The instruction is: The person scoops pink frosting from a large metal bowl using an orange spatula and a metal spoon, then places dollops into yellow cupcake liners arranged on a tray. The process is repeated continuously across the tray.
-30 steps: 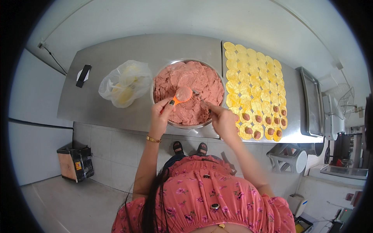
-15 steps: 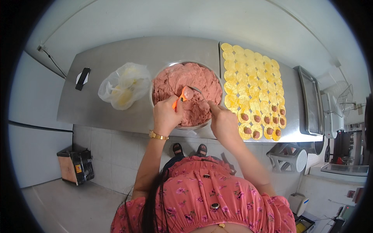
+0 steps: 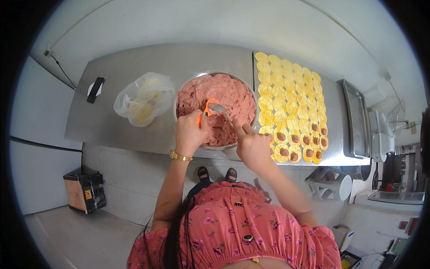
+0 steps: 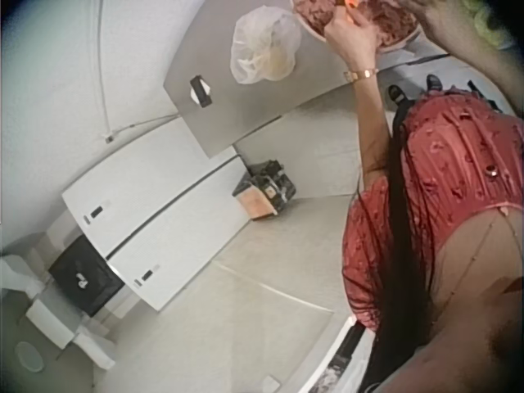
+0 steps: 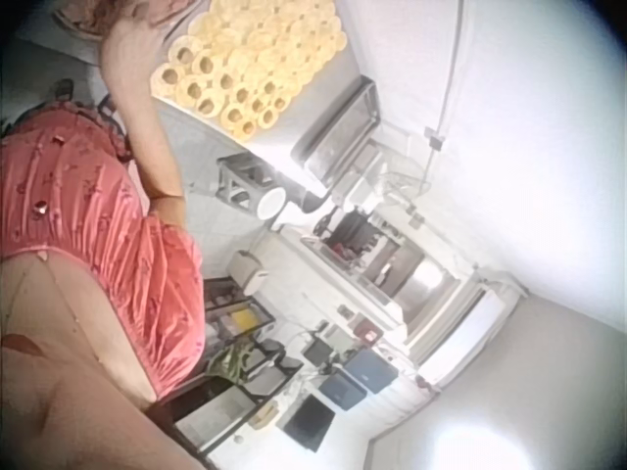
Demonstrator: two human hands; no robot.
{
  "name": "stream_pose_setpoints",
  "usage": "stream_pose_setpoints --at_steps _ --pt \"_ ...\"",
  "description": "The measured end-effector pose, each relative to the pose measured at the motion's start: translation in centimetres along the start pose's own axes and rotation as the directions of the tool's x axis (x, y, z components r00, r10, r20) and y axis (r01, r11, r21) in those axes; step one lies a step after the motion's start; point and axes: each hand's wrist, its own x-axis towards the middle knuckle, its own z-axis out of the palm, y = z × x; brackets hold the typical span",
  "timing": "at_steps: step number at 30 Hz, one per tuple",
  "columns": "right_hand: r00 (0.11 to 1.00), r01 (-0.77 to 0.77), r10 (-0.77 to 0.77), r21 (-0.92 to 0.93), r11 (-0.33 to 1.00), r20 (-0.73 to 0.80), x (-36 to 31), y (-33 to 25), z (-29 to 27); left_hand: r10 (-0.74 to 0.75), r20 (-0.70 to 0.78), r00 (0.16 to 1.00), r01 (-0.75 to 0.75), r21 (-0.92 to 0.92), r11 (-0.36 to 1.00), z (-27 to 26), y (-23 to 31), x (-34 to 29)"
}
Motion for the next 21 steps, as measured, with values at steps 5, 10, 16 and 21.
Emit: stream_pose_setpoints --at_steps 5,10,16,21 --pt "0.995 0.026 -0.035 -0.1 0.995 -0.093 -0.1 0.3 -0.6 -0.009 0.03 1.0 0.01 -0.028 1.0 -0.6 -0.1 -0.8" --pt "0.984 0.18 -0.17 -0.227 0.957 0.059 -0.6 -0.3 -0.6 0.017 0.025 1.0 -0.017 -0.002 1.0 -1.0 0.0 -1.2" --pt "0.995 0.061 -0.074 -0.183 0.981 -0.062 0.2 0.0 -1.9 0.14 -0.005 0.99 -0.139 0.066 0.988 -1.2 0.3 -0.9" --pt "0.998 0.041 -0.031 -0.202 0.978 0.054 1.2 1.0 -3.9 0.158 0.028 0.987 -0.16 0.092 0.983 -0.9 0.8 -0.6"
